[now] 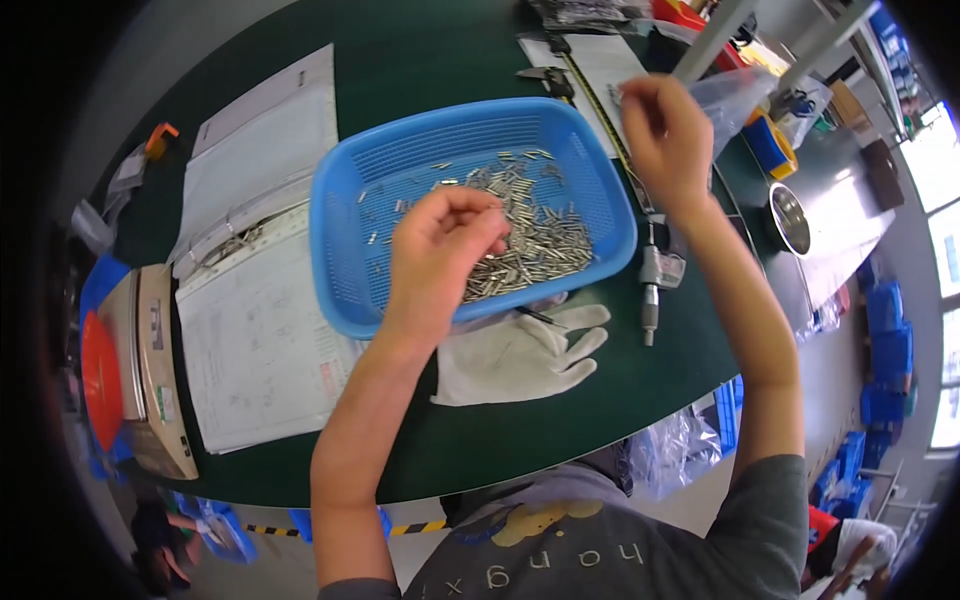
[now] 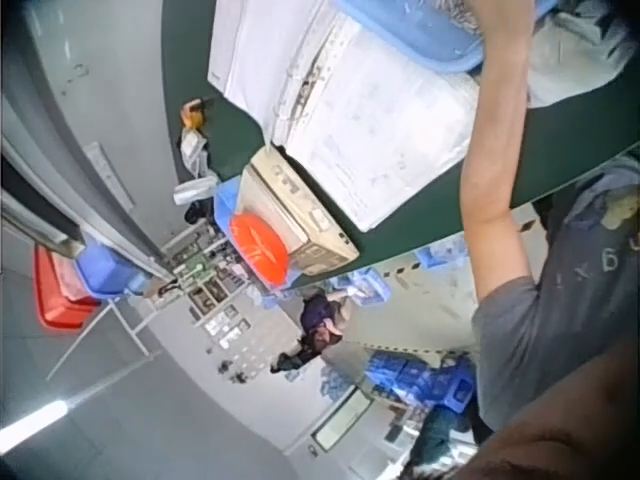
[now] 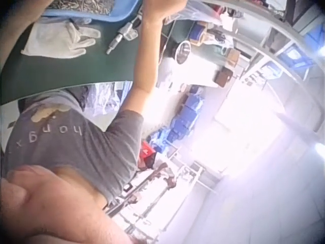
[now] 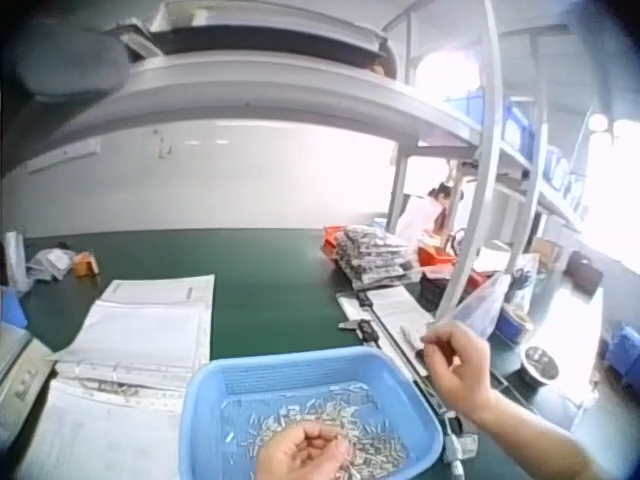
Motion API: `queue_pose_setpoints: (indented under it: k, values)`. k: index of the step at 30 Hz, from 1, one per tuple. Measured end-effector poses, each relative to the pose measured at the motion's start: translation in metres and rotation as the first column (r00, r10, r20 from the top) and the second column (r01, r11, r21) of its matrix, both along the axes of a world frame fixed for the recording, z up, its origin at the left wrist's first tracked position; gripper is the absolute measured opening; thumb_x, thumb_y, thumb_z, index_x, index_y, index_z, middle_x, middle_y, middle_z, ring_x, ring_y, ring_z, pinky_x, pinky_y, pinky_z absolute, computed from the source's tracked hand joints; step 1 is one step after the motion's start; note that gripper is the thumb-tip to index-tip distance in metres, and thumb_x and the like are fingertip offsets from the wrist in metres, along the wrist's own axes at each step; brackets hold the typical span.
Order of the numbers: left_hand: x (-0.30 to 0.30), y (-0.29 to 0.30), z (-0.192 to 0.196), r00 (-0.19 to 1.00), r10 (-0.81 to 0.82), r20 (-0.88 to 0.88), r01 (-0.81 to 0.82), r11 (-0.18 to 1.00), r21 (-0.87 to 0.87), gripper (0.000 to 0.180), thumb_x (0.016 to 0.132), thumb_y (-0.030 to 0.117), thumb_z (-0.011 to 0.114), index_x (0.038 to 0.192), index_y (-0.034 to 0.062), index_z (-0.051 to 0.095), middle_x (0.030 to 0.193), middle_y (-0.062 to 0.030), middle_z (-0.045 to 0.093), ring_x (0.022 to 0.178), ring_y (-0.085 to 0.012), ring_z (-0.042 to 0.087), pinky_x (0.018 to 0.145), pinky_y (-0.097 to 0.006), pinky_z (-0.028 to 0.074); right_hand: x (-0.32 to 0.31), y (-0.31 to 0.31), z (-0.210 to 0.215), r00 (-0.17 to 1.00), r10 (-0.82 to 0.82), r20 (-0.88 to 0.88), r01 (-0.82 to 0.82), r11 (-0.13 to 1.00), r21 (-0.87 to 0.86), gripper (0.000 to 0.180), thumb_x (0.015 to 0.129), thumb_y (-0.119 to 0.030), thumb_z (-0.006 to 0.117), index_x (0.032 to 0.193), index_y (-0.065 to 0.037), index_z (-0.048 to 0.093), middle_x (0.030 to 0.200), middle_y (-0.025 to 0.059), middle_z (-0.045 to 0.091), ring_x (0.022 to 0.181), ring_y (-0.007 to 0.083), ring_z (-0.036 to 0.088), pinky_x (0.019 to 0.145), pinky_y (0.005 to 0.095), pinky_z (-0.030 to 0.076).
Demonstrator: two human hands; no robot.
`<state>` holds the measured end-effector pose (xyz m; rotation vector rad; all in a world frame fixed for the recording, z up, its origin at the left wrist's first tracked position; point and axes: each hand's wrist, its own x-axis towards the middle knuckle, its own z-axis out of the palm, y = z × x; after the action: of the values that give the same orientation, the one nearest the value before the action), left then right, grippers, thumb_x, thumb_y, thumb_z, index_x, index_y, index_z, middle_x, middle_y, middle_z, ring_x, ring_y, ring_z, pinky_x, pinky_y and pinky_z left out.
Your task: The recorder is inspecting and measuring small metal pins using a digital caliper and a micrometer at a workshop bench.
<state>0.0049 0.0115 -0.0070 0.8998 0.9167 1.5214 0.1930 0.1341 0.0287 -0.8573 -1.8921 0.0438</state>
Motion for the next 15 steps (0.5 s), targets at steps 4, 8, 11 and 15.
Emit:
queue_pose_setpoints:
  k: [4, 8, 11, 15]
  values:
    - [-0.006, -0.005, -0.002, 0.999, -0.024, -0.036, 0.022, 0.999, -0.049, 0.011, 0.081, 0.003, 0.058, 0.090, -0.0023, 0.057, 0.078, -0.0045, 0.058, 0.066, -0.0068, 0.054, 0.061, -0.019, 0.045, -0.006, -0.100, -0.017, 0.702, 0.385, 0.599, -0.487, 0.874, 0.009, 0.020, 0.061, -0.013, 0.063, 0.080, -0.006, 0.060, 0.061, 0.0001, 0.048, 0.051, 0.0155, 0.051, 0.042, 0.0286, 0.039]
    - [-0.008, -0.007, 0.005, 0.996, -0.063, -0.060, 0.063, 0.998, -0.015, 0.012, 0.081, 0.003, 0.057, 0.092, -0.0035, 0.056, 0.081, -0.0066, 0.060, 0.069, -0.0075, 0.055, 0.064, -0.019, 0.046, -0.021, -0.134, -0.047, 0.602, 0.463, 0.651, -0.556, 0.828, -0.075, 0.015, 0.062, -0.016, 0.058, 0.074, -0.007, 0.056, 0.066, 0.0009, 0.045, 0.063, 0.0154, 0.050, 0.050, 0.0274, 0.039]
    - [-0.008, -0.008, 0.001, 0.993, -0.064, -0.098, 0.065, 0.998, 0.008, 0.014, 0.084, 0.009, 0.057, 0.095, -0.0001, 0.057, 0.082, -0.0062, 0.061, 0.070, -0.0094, 0.057, 0.064, -0.021, 0.045, -0.026, -0.139, -0.056, 0.545, 0.444, 0.711, -0.546, 0.832, -0.101, 0.012, 0.062, -0.016, 0.056, 0.069, -0.008, 0.051, 0.069, 0.0016, 0.045, 0.069, 0.0154, 0.049, 0.054, 0.0271, 0.040]
    - [-0.012, -0.009, 0.003, 0.996, -0.063, -0.070, 0.060, 0.997, -0.043, 0.014, 0.083, 0.004, 0.057, 0.095, -0.0024, 0.056, 0.083, -0.0073, 0.060, 0.071, -0.0092, 0.056, 0.064, -0.020, 0.045, -0.034, -0.134, -0.058, 0.533, 0.455, 0.714, -0.576, 0.812, -0.088, 0.012, 0.062, -0.015, 0.056, 0.066, -0.009, 0.047, 0.067, 0.0017, 0.043, 0.067, 0.0161, 0.048, 0.052, 0.0279, 0.039]
